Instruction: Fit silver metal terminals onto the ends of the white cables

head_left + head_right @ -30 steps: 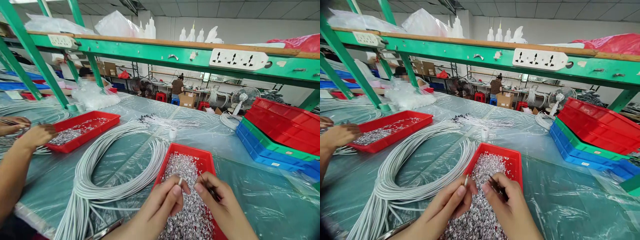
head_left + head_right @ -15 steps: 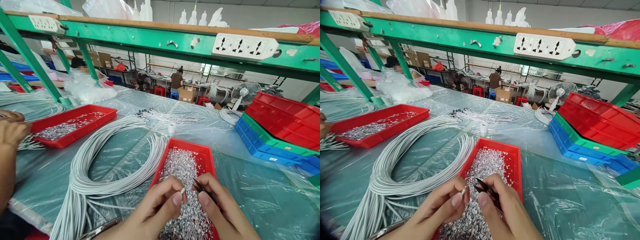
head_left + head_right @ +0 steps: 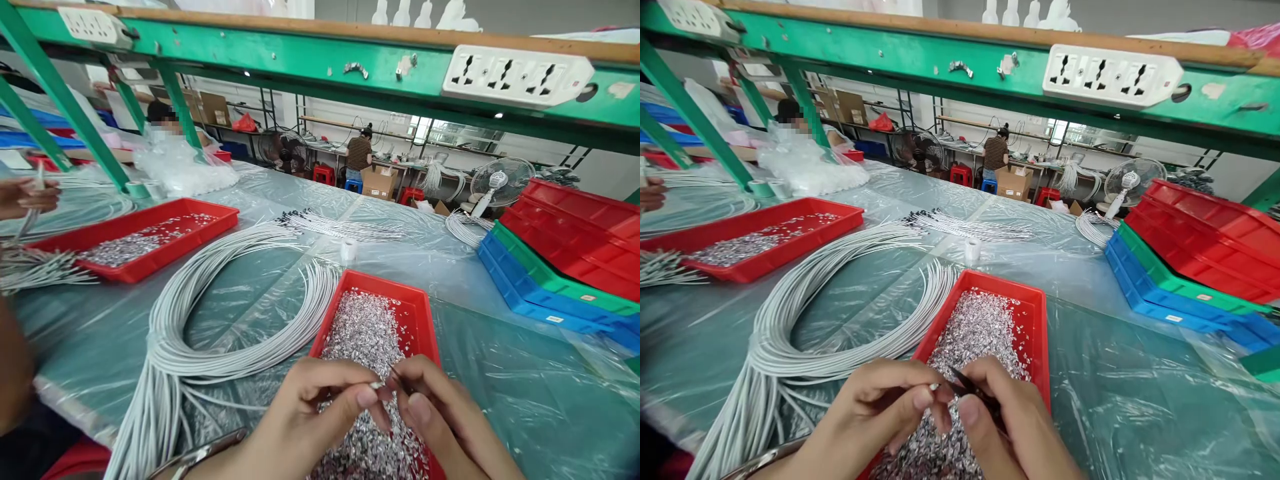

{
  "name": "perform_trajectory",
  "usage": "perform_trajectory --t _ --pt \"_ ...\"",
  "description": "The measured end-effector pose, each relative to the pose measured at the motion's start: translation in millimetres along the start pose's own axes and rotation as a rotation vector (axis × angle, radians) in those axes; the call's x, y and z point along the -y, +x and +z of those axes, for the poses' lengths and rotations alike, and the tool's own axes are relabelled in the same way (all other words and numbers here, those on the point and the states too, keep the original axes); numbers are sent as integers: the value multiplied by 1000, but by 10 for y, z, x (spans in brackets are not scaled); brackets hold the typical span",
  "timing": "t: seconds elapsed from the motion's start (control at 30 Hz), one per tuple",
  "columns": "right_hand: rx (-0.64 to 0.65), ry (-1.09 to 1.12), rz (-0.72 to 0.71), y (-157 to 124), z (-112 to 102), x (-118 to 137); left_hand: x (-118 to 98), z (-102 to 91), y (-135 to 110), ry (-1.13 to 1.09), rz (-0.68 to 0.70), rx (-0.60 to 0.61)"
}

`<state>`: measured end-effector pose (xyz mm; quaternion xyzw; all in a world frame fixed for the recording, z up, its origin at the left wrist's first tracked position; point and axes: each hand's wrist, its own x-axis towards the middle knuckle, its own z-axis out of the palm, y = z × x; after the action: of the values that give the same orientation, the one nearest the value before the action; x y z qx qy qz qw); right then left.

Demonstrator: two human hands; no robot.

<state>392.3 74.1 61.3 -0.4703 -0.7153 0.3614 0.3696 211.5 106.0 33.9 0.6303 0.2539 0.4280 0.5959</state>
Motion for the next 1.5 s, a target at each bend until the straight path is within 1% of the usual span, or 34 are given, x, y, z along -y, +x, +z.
perform_trajectory --t 0.2,0.33,0.5,0.63,0.7,0.77,0.83,0.9,1.0,1.07,1.17,1.23,1.27,1.37,1.43,1.5 --pt "18 -55 68 -4 71 -3 -17 -1 3 29 -2 -60" --pt "5 -10 104 8 102 -8 -11 9 -5 168 65 -115" --pt "61 83 169 20 113 2 -40 18 -11 433 225 -171" --pt "30 77 249 -5 140 0 -37 15 -36 628 369 -235" --pt "9 113 286 -21 165 -16 -22 3 -61 747 438 -249" --pt "12 202 326 -29 191 -38 -5 -17 -90 886 501 -230" --pt "44 318 366 -23 209 -58 12 -39 -115 997 589 -225" --pt "79 427 405 -6 217 -70 31 -59 -128 1064 690 -228" --pt "102 507 460 17 221 -73 76 -66 -126 1116 779 -240" --pt "97 512 471 23 229 -66 121 -49 -117 1155 819 -282" --pt "58 550 457 17 257 -50 196 -2 -106 1209 880 -408" --pt "36 570 438 9 276 -42 233 24 -105 1257 912 -451" --pt "30 574 430 6 284 -41 245 31 -106 1281 926 -454" --pt "28 580 416 2 298 -53 263 30 -123 1331 957 -412" --pt "37 602 401 3 308 -71 264 16 -144 1327 946 -401" --pt "54 651 360 4 329 -94 255 -11 -172 1313 924 -420"
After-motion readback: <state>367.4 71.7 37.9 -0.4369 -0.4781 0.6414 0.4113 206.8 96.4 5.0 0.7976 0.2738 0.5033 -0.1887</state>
